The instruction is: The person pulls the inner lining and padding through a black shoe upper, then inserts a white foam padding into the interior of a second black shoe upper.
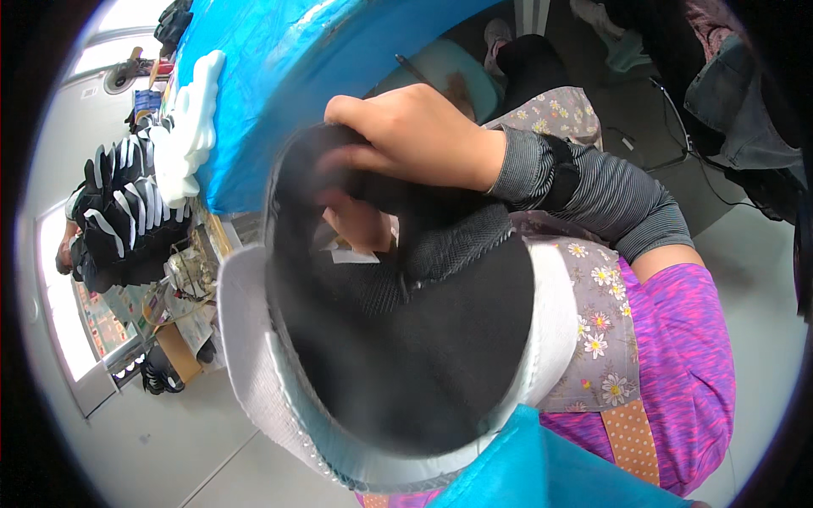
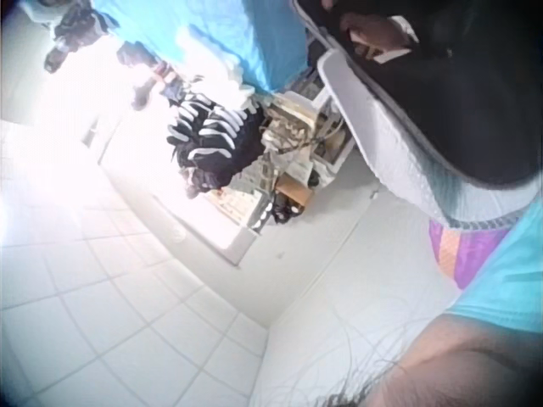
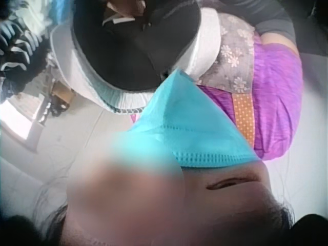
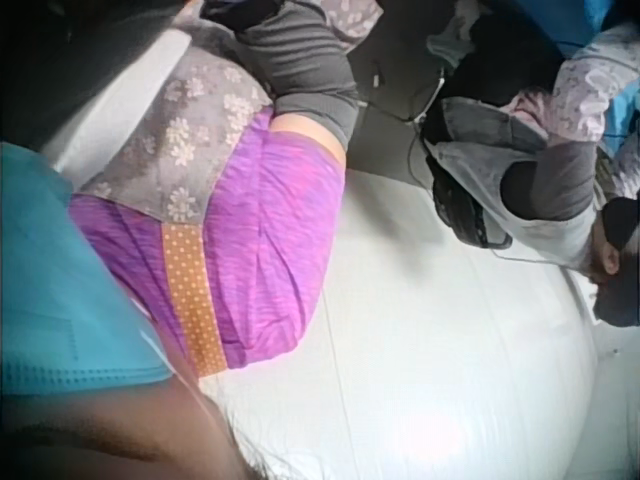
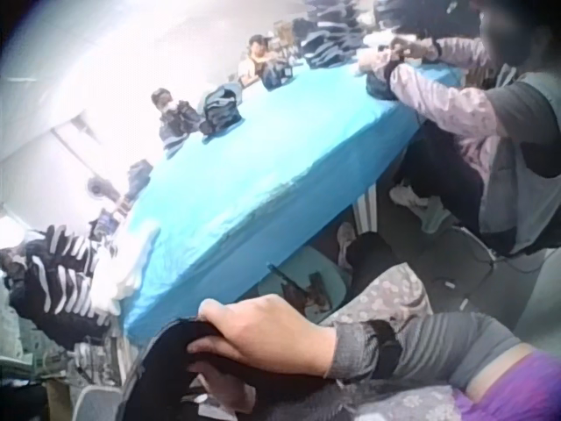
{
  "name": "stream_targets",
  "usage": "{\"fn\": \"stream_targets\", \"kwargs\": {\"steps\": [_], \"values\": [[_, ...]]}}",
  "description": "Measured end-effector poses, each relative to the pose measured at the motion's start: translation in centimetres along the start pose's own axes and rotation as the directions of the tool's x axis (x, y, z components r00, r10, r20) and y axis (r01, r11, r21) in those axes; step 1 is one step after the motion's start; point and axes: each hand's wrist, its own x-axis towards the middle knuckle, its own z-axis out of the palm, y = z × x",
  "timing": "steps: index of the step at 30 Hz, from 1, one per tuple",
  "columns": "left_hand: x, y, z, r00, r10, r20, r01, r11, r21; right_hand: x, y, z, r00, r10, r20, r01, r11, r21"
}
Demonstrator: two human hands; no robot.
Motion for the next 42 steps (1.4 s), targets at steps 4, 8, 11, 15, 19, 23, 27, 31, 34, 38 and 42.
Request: {"fn": "stream_targets", "kwargs": {"steps": [4,8,11,15,19,23,27,31,34,38,42], "values": [[0.1,1.0,0.0,0.983,0.023,-0.184,-0.004,0.995,0.102,-0.7,-1.1,-1.2,0.917,0.288,0.275,-0.331,0.936,0.122],[0.3,1.4,1.0,0.946,0.158,-0.283,-0.12,0.982,0.146,-1.0,-0.9,-1.8,0.873,0.301,0.385,-0.331,0.944,0.014],[0.2,2.8,-0.5,0.938,0.291,-0.188,-0.233,0.931,0.282,-1.7,-1.0,-1.2,0.896,0.225,0.383,-0.28,0.955,0.093],[1.2,5.2,-0.7,0.912,-0.185,-0.365,0.129,0.977,-0.172,-1.0,-1.0,-2.1,0.917,0.059,0.395,-0.096,0.993,0.073],[0.8,6.3,-0.8,0.95,-0.307,0.054,0.311,0.921,-0.234,-1.2,1.3,-1.9,0.895,-0.086,0.438,0.019,0.988,0.156],[0.8,5.2,-3.2,0.948,-0.292,0.125,0.314,0.923,-0.223,-1.5,2.1,-1.0,0.908,-0.056,0.416,-0.026,0.982,0.189],[-0.1,2.9,-4.7,0.996,0.084,0.026,-0.077,0.706,0.704,-1.1,1.8,-1.9,0.903,0.084,0.42,-0.184,0.962,0.201],[-0.7,1.1,-4.0,0.972,0.144,0.187,-0.224,0.811,0.541,-1.6,1.0,-1.8,0.88,0.143,0.453,-0.277,0.929,0.245],[-0.2,0.7,-4.1,0.97,0.125,0.208,-0.179,0.949,0.262,-1.6,1.3,-1.5,0.845,0.165,0.509,-0.385,0.848,0.363],[-0.8,-0.5,-6.5,0.993,-0.103,-0.062,0.121,0.857,0.501,-1.0,1.6,-2.3,0.891,0.152,0.429,-0.27,0.935,0.23],[-0.6,-1.7,-6.0,0.955,-0.092,0.281,-0.013,0.936,0.352,-0.8,2.4,-1.5,0.927,0.127,0.354,-0.246,0.917,0.314]]}}
